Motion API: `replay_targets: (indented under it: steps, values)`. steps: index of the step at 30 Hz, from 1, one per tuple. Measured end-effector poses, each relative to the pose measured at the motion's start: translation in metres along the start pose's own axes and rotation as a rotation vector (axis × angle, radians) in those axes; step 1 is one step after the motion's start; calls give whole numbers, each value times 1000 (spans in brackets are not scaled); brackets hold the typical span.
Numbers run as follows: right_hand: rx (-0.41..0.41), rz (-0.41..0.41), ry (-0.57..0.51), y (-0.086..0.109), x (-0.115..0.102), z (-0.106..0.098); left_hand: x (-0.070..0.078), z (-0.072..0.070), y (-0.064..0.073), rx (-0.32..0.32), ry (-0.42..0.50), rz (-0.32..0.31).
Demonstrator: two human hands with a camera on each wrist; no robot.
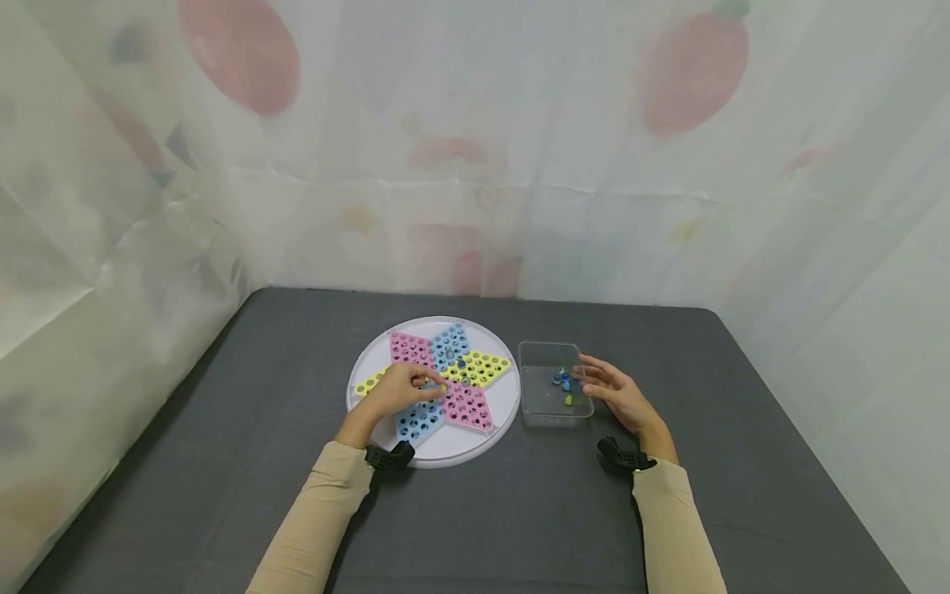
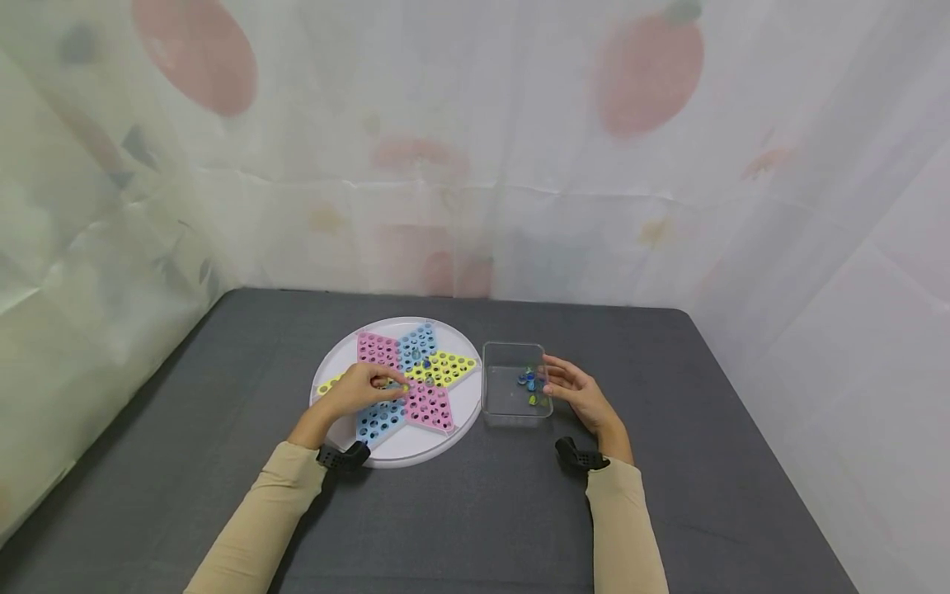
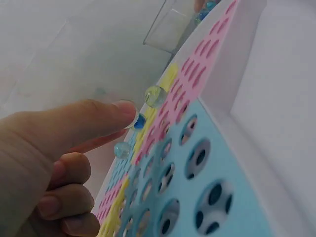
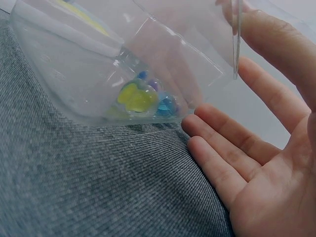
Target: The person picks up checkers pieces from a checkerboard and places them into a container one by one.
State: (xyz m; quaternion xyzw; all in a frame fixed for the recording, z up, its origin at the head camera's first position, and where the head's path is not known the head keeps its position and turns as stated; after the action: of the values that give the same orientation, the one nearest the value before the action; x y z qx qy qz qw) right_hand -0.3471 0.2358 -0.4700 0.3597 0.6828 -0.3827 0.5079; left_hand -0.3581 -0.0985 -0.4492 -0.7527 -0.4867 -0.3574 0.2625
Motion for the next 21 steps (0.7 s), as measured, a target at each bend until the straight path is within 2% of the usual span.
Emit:
replay_targets:
  steps: [10,15,21]
  values:
    - [4,4,-6,1,-2,1,18,-2,1,44,27,41]
    - [6,1,-3,1,-2,1,29,2,2,25,80,59]
    - [7,-5,-1,1,-3,0,42,3,3,23,101,99]
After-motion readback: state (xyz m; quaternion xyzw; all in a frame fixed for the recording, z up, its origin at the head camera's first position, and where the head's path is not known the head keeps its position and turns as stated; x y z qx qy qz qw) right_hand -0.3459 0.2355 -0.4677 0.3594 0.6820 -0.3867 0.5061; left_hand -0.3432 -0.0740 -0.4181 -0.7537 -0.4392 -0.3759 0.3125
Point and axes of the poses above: each hand's wrist, its own y-axis away from the middle knuckle, its own z-axis out of the palm, x = y × z, the point moved 9 cm from there along -y, towards the middle knuckle, and after that the axes turned 3 degrees about y, right-handed, at the moved point
